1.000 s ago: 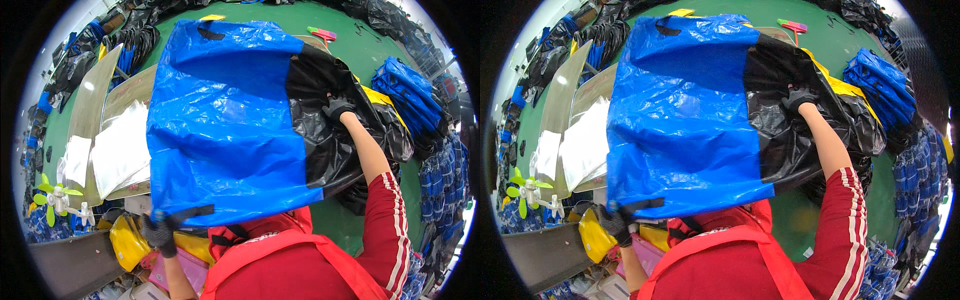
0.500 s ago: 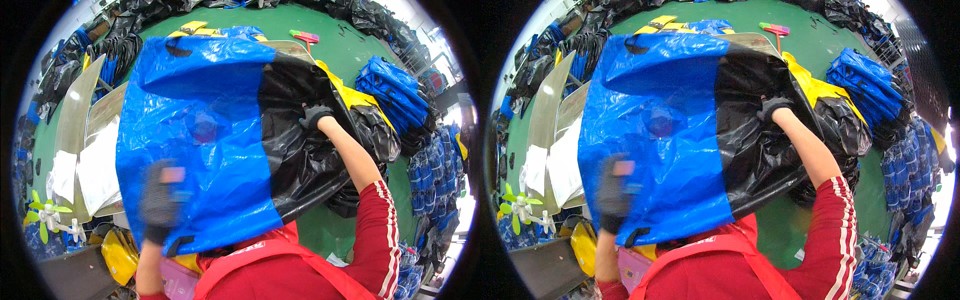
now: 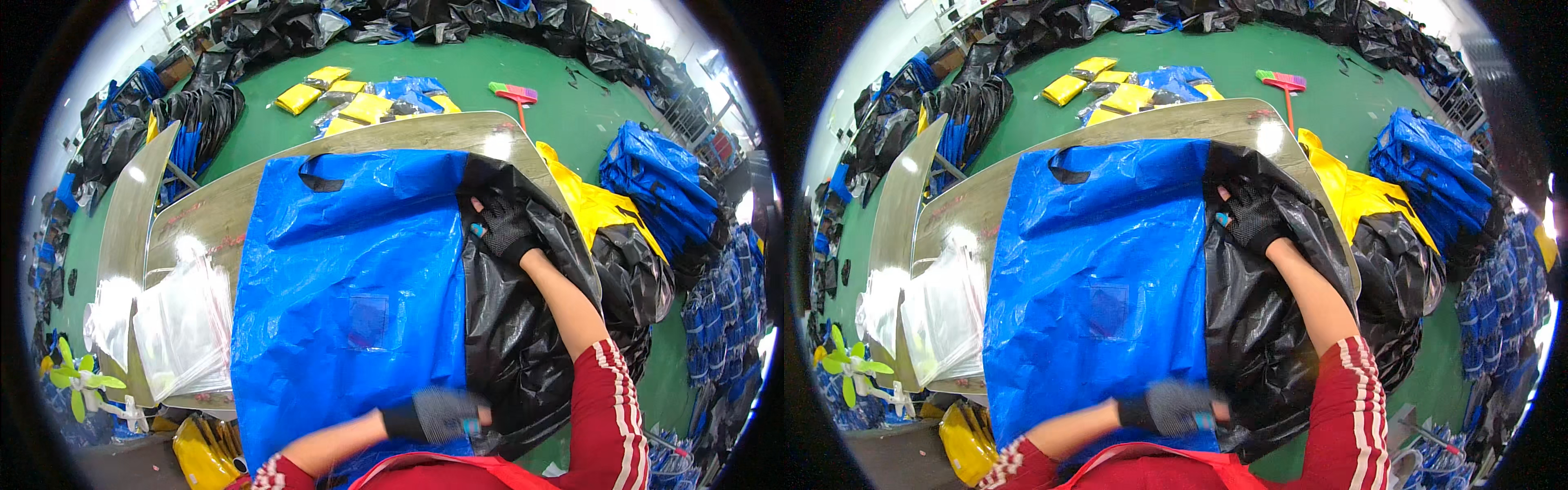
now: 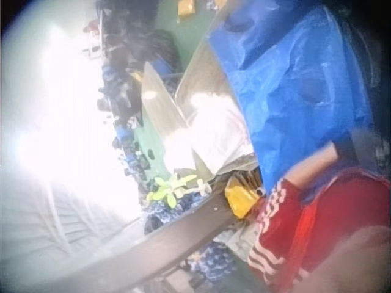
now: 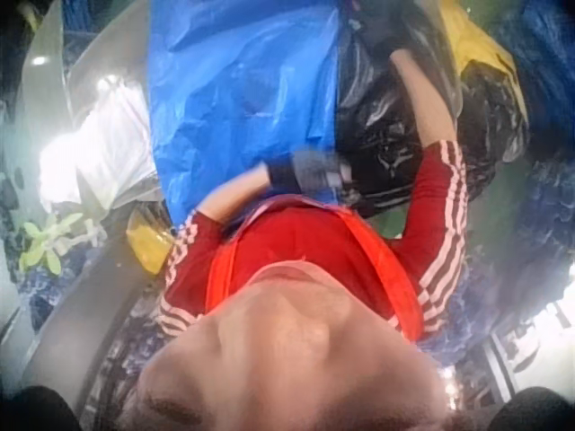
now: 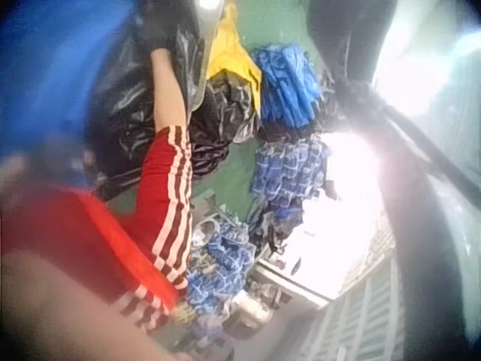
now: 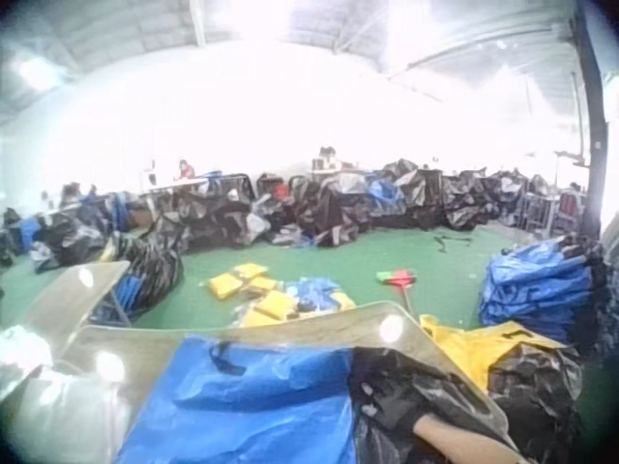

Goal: The person repeatedly folds yellow and blue plastic bags on a table, then places each folded bag into a clear plastic packaging bag. The person handles the bags one at a time, folding them neatly before packaging.

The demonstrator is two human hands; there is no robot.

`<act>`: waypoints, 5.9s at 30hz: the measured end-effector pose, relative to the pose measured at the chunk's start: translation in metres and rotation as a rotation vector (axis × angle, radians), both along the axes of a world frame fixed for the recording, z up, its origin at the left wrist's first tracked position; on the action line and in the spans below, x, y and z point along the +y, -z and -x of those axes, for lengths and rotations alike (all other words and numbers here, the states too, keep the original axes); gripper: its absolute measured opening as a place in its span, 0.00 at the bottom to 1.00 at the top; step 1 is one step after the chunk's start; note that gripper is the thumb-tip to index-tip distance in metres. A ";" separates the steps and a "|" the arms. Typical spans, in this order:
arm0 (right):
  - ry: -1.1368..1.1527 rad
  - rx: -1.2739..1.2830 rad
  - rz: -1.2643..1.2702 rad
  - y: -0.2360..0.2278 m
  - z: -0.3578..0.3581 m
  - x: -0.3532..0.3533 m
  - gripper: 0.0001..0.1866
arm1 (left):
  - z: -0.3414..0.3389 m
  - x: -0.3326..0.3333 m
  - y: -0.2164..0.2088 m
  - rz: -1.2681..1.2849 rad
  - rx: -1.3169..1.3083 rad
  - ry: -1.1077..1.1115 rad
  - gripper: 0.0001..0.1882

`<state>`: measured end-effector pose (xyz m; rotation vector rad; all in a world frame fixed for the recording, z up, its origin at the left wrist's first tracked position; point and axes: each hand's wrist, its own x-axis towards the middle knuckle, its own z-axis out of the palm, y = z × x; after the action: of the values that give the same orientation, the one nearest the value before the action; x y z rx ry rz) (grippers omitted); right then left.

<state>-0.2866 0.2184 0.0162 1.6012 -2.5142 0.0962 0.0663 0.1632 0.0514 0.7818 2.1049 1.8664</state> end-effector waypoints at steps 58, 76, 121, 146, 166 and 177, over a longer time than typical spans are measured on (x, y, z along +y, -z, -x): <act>-0.128 0.122 -0.089 -0.059 0.000 0.032 0.31 | 0.124 -0.096 0.030 1.156 0.485 -0.744 0.39; -0.330 -0.172 -0.443 -0.120 -0.183 0.197 0.19 | 0.144 0.017 0.028 1.051 0.420 -0.837 0.54; 0.150 0.121 -0.109 -0.124 -0.088 0.149 0.32 | -0.042 -0.149 0.008 1.487 -0.086 -0.898 0.43; -0.108 -0.026 0.245 -0.064 -0.202 0.179 0.29 | 0.118 -0.070 0.023 1.113 0.604 -0.486 0.28; 0.205 -0.255 -0.215 -0.046 -0.050 0.075 0.20 | -0.175 -0.267 0.032 -0.399 -1.084 -0.803 0.25; 0.368 -0.230 -0.303 -0.057 -0.050 0.061 0.29 | -0.270 -0.252 0.138 0.358 -0.116 -1.493 0.28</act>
<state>-0.2362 0.2790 0.0727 1.2442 -3.0829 -0.1616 0.3358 -0.0892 -0.0864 -1.3154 3.0264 1.6416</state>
